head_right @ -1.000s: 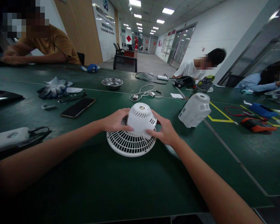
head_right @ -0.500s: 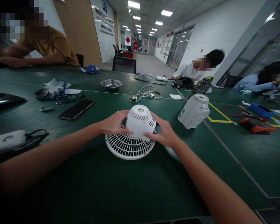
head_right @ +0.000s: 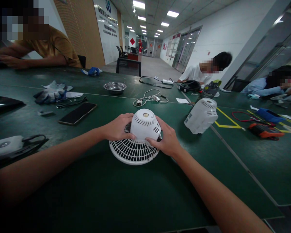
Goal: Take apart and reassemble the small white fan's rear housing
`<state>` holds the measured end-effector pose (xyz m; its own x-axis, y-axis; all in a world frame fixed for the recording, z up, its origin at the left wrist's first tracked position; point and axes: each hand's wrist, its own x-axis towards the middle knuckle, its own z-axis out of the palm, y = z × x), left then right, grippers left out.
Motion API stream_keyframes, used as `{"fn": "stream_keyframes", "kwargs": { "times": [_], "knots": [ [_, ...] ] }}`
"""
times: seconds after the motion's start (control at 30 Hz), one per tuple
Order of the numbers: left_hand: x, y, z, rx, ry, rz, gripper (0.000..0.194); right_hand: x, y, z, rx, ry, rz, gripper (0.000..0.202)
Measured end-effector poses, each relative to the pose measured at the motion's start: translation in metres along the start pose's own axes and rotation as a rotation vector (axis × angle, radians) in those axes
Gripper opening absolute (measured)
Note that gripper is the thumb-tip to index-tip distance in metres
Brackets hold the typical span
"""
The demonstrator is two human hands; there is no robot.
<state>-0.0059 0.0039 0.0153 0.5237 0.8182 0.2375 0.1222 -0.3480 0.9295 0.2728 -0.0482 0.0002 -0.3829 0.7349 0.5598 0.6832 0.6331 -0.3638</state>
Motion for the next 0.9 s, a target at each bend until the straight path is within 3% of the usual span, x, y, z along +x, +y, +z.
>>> {"fn": "stream_keyframes", "kwargs": {
  "times": [0.1,0.2,0.3,0.4,0.63,0.9],
  "knots": [
    [-0.001,-0.006,0.004,0.592,-0.049,0.222,0.068,-0.001,-0.002,-0.001,-0.005,0.011,0.010,0.101],
    [-0.003,-0.017,0.008,0.542,-0.067,0.316,0.075,-0.004,-0.004,-0.003,0.165,-0.115,0.024,0.096],
    [-0.005,-0.025,0.011,0.461,-0.111,0.371,0.111,-0.006,-0.004,-0.004,0.285,-0.210,0.062,0.097],
    [-0.006,-0.024,0.017,0.503,-0.043,0.370,0.136,-0.006,-0.003,-0.005,0.351,-0.216,0.079,0.099],
    [-0.008,-0.016,0.031,0.545,0.047,0.394,0.137,-0.001,-0.003,-0.008,0.433,-0.253,0.122,0.101],
    [-0.008,-0.017,0.031,0.554,0.070,0.426,0.128,0.000,-0.005,-0.009,0.519,-0.278,0.168,0.100]
  ]
}}
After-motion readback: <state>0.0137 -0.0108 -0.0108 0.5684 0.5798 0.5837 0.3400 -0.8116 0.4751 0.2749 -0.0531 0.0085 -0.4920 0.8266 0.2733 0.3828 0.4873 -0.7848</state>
